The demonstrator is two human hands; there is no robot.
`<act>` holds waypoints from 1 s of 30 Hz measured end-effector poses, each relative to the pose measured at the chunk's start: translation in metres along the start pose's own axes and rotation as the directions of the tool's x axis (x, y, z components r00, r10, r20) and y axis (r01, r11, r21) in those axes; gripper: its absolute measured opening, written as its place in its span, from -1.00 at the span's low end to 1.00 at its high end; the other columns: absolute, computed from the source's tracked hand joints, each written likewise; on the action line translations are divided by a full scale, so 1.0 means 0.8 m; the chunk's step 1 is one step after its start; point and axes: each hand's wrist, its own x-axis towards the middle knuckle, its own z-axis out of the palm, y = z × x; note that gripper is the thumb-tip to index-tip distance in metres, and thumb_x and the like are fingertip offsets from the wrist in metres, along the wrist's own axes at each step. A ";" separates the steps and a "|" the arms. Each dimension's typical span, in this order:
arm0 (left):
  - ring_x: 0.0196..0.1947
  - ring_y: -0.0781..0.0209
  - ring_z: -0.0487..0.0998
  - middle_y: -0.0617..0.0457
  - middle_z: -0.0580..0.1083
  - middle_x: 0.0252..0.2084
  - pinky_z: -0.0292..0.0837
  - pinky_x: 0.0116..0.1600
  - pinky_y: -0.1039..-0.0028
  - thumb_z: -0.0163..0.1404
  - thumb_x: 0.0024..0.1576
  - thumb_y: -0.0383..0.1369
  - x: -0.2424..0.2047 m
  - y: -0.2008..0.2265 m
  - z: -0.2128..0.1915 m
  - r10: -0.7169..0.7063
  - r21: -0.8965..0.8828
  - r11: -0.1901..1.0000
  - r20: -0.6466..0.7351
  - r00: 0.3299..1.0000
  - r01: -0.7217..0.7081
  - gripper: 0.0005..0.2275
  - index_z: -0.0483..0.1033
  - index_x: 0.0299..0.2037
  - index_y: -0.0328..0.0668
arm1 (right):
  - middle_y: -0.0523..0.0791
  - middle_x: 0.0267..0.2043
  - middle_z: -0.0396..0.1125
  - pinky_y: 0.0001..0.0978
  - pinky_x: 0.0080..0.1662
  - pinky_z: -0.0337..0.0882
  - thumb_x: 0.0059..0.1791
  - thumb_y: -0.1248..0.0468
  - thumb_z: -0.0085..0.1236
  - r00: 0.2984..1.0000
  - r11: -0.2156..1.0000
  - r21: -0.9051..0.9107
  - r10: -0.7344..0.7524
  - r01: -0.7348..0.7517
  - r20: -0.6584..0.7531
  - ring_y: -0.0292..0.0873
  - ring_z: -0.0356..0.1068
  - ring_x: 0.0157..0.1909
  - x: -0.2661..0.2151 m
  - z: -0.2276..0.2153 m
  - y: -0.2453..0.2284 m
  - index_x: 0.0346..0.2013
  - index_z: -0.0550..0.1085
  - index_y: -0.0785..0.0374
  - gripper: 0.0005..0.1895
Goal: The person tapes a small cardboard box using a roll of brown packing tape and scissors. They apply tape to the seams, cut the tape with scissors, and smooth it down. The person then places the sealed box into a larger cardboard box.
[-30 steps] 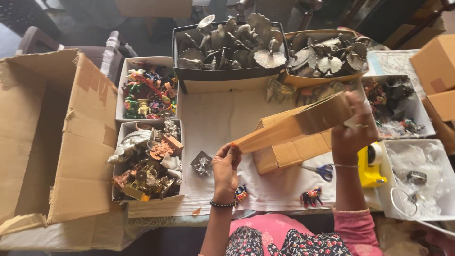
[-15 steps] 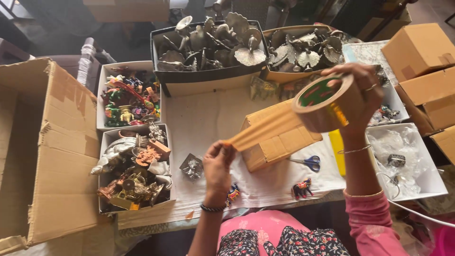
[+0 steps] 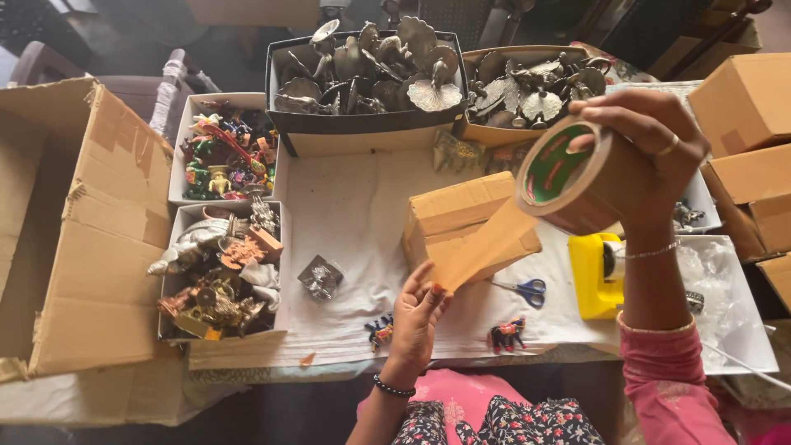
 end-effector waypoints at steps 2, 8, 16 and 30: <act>-0.16 0.33 0.57 0.13 0.54 -0.16 0.49 0.03 0.48 0.20 0.11 -0.41 0.009 -0.052 -0.023 0.056 -0.043 0.998 -0.009 0.998 -0.056 -0.74 0.54 0.00 -0.12 | 0.00 0.02 0.41 -0.34 0.05 0.59 0.04 0.48 0.37 0.998 0.987 0.153 0.035 -0.041 0.045 -0.10 0.51 0.02 -0.011 -0.007 0.023 0.01 0.57 0.33 -0.74; -0.02 0.35 0.59 0.16 0.58 -0.06 0.47 0.09 0.45 0.18 0.09 -0.41 0.015 -0.139 -0.023 0.091 -0.268 0.956 -0.133 0.987 -0.124 -0.85 0.57 -0.16 -0.12 | -0.07 0.05 0.45 -0.37 0.13 0.57 -0.02 0.43 0.29 0.964 0.945 0.321 -0.019 -0.070 0.266 -0.17 0.52 0.07 -0.024 -0.016 0.047 0.00 0.60 0.21 -0.71; -0.15 0.42 0.55 0.24 0.55 -0.13 0.47 0.01 0.50 0.23 0.08 -0.39 0.051 -0.241 -0.036 0.176 -0.405 0.887 -0.146 0.974 -0.221 -0.76 0.53 -0.07 -0.03 | -0.12 0.03 0.48 -0.32 0.13 0.56 -0.12 0.38 0.33 0.877 0.909 0.416 -0.204 0.005 0.435 -0.14 0.54 0.09 -0.036 -0.005 0.061 -0.04 0.62 0.11 -0.66; -0.15 0.37 0.54 0.16 0.52 -0.16 0.50 -0.06 0.57 0.19 0.05 -0.62 0.129 -0.311 -0.062 0.435 -0.350 0.764 -0.342 0.833 -0.542 -0.42 0.27 0.28 -0.10 | -0.17 0.14 0.42 -0.21 0.14 0.53 -0.09 0.31 0.18 0.706 0.769 0.566 -0.576 0.298 0.411 -0.10 0.50 0.13 -0.052 0.011 0.074 0.05 0.58 0.03 -0.60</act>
